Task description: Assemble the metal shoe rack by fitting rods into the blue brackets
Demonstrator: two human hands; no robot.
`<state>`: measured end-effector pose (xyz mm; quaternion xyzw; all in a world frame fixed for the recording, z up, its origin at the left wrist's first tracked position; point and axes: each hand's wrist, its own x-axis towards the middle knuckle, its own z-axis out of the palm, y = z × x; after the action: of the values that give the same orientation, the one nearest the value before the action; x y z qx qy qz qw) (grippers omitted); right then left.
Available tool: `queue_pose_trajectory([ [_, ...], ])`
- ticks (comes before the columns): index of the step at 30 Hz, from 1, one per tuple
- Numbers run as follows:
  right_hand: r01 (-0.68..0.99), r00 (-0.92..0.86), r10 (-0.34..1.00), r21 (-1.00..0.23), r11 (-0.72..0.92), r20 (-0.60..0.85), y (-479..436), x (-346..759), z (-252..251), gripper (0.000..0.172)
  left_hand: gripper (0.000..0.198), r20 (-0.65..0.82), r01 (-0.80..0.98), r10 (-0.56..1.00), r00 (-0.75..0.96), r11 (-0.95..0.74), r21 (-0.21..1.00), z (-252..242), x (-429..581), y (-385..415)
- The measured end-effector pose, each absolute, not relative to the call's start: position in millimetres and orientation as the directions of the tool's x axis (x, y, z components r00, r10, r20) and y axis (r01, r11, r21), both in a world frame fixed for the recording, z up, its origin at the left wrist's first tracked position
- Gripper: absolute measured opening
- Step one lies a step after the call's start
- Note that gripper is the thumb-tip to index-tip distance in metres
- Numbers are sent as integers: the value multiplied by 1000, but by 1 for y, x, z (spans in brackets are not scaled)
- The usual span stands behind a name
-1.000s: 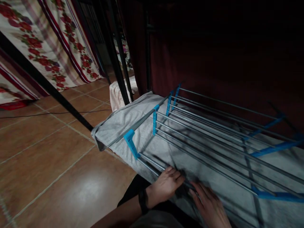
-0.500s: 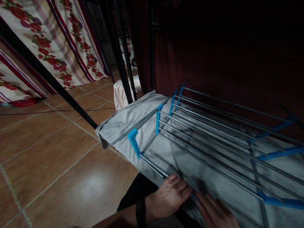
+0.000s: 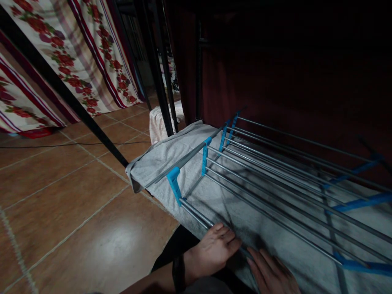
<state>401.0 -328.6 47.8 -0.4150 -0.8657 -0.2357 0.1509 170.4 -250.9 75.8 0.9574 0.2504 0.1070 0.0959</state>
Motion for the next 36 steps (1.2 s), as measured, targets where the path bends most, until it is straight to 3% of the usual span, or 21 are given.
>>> queue_pose_trajectory([
  [11,853,-513,784,103,512,350,-334,408,9,34,23,212,375,408,888,-910,178,69,168,-242],
  [20,853,-513,753,145,502,412,-332,397,17,36,27,241,398,429,870,-902,169,70,163,-243],
  [25,891,-430,784,72,448,448,-330,379,26,39,32,216,419,460,861,-884,210,74,156,-243],
  [28,900,-410,809,46,432,422,-331,379,24,39,37,310,418,488,816,-868,268,73,144,-244],
  [31,899,-407,822,16,438,397,-332,381,22,33,28,428,490,587,687,-809,323,69,124,-241],
  [34,908,-380,832,-6,418,405,-332,380,22,32,27,453,576,653,607,-754,316,68,110,-236],
  [36,917,-352,842,-29,398,409,-333,377,24,32,31,425,552,621,658,-782,289,72,112,-236],
])
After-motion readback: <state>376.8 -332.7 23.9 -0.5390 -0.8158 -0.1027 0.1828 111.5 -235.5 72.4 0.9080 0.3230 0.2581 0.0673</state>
